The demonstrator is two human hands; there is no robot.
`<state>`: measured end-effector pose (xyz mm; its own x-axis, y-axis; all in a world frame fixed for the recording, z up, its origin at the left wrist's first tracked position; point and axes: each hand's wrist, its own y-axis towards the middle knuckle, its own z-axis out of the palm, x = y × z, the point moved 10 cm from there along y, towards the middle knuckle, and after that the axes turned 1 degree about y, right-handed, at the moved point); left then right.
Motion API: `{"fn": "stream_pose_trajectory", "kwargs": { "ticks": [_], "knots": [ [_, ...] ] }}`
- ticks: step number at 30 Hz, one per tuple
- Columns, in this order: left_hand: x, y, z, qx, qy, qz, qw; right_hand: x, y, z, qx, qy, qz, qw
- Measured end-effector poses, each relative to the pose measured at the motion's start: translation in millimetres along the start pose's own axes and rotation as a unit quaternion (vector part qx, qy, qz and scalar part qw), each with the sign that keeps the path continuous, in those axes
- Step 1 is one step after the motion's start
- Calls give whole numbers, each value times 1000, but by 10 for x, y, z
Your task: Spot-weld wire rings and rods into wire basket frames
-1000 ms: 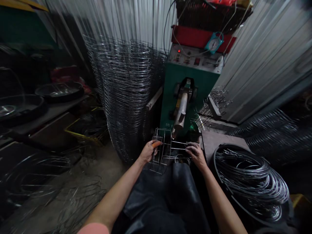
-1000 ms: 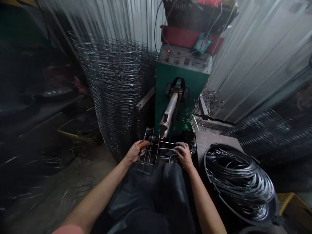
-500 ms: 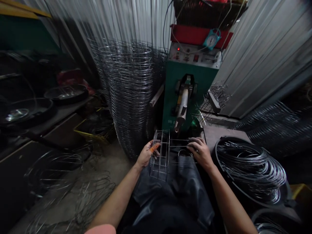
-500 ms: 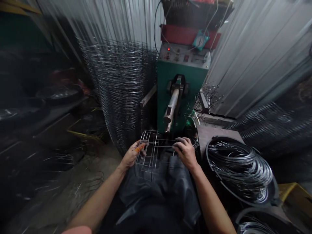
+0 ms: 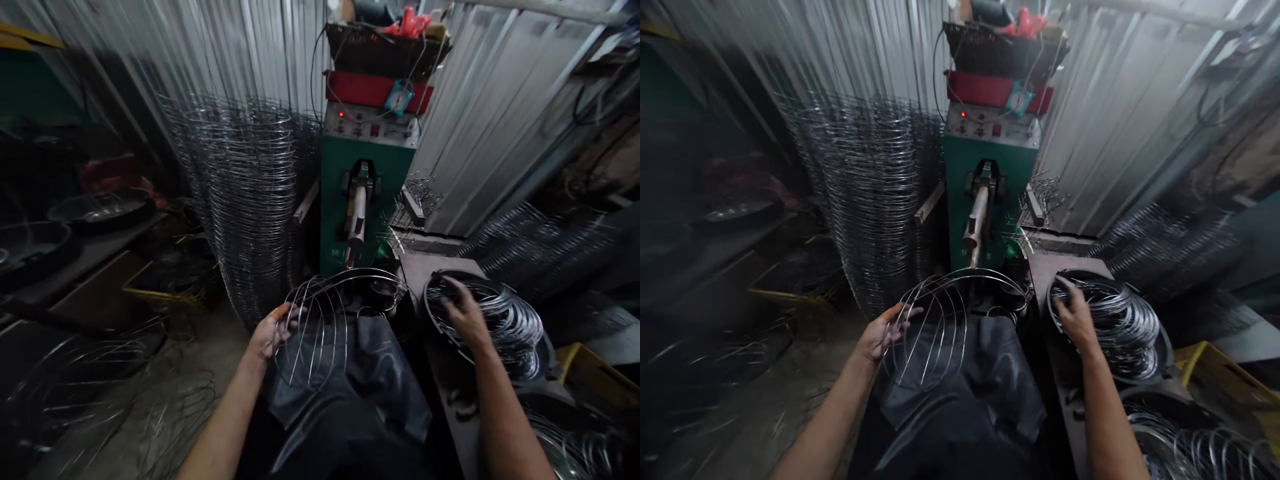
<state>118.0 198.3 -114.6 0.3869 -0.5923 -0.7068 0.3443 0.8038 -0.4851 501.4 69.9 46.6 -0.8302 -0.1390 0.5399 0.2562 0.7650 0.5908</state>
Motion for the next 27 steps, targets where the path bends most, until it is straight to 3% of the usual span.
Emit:
{"fn": "stream_pose_trajectory", "kwargs": {
  "ticks": [2, 4, 7, 9, 11, 14, 18, 20, 24, 25, 27],
  "knots": [
    [208, 14, 48, 43, -44, -73, 995, -181, -339, 381, 101, -44, -46, 993],
    [444, 4, 190, 98, -87, -145, 981, -209, -755, 870, 200, -70, -88, 973],
    [745, -30, 403, 154, -123, -225, 954, -49, -1295, 1458, 304, -96, -127, 939],
    [876, -29, 463, 165, -130, -250, 945, 107, -1529, 1660, 355, -83, -142, 920],
    [957, -20, 450, 164, -126, -262, 943, 261, -1656, 1706, 386, -50, -151, 909],
    [980, -37, 379, 163, -109, -260, 946, 480, -1730, 1616, 397, -10, -159, 904],
    [850, -70, 335, 144, -82, -202, 965, 883, -1778, 1508, 361, 34, -184, 914],
    [799, -48, 333, 120, -40, -165, 978, 985, -1710, 1526, 322, 48, -163, 931],
    [675, 125, 172, 22, 102, -35, 994, 742, -1375, 1598, 225, 19, -32, 974],
    [628, 162, 123, 8, 173, 6, 985, 657, -1300, 1601, 205, 9, -3, 979],
    [594, 195, 138, 46, 332, 67, 940, 533, -1191, 1611, 182, -11, 41, 982]
  ]
}}
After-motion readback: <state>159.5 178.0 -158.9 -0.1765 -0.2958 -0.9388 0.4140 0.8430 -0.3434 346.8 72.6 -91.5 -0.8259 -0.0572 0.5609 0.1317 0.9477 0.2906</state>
